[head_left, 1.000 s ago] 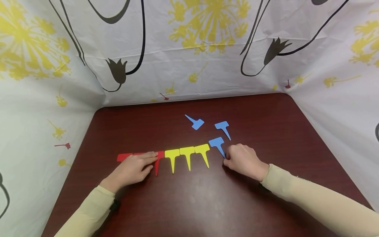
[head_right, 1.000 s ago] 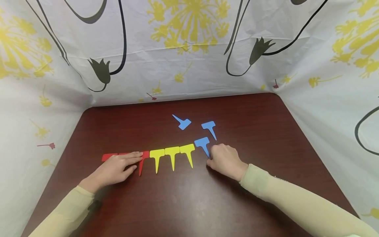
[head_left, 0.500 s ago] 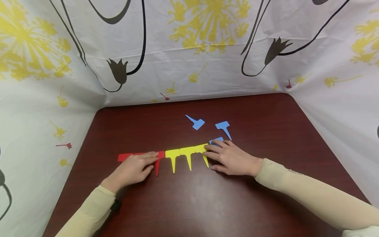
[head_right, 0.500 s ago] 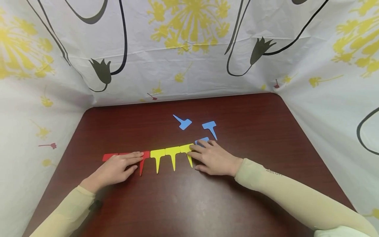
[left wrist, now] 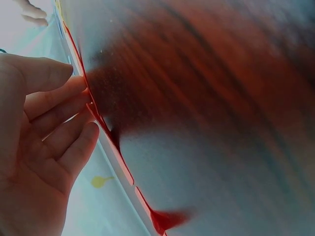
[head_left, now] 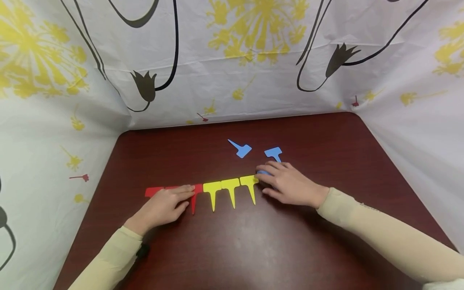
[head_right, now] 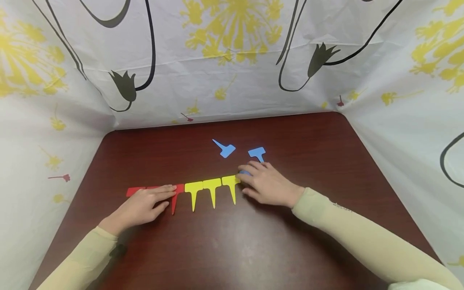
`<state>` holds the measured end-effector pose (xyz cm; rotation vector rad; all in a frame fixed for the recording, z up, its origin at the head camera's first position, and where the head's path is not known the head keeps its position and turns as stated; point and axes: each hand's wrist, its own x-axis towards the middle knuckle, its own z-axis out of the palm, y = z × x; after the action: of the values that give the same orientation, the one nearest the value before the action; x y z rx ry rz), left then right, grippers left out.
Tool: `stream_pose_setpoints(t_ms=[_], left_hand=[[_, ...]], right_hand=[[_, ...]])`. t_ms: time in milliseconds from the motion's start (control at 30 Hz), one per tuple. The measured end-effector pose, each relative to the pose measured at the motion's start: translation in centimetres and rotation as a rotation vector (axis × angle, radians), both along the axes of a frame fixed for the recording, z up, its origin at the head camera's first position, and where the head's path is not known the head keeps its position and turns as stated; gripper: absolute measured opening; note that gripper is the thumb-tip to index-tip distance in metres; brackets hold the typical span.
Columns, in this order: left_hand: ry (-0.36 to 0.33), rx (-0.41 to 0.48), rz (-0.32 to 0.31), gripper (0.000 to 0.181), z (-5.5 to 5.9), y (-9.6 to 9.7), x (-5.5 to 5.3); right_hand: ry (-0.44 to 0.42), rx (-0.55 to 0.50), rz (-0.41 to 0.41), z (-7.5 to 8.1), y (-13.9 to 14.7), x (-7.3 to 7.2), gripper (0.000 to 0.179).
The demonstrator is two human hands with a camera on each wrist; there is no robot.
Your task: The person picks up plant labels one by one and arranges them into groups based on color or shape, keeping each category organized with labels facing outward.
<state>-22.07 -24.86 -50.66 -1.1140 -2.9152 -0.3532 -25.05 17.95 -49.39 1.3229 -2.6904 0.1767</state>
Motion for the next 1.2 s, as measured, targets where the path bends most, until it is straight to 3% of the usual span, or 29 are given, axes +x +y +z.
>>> stream_pose_setpoints(t_ms=[133, 300, 1000, 1200], left_hand=[[-0.005, 0.0, 0.004, 0.046, 0.1, 0.1, 0.0], [-0.007, -0.007, 0.001, 0.046, 0.2, 0.2, 0.0], [-0.01, -0.013, 0.009, 0.046, 0.3, 0.2, 0.0], [-0.019, 0.0, 0.018, 0.043, 0.1, 0.1, 0.0]], right_hand=[[-0.031, 0.005, -0.031, 0.2, 1.7, -1.1, 0.051], [-0.082, 0.054, -0.045, -0.4, 2.9, -1.1, 0.057], [-0.01, 0.076, -0.058, -1.1, 2.7, 0.2, 0.059], [-0.027, 0.013, -0.066, -0.8, 2.6, 0.1, 0.062]])
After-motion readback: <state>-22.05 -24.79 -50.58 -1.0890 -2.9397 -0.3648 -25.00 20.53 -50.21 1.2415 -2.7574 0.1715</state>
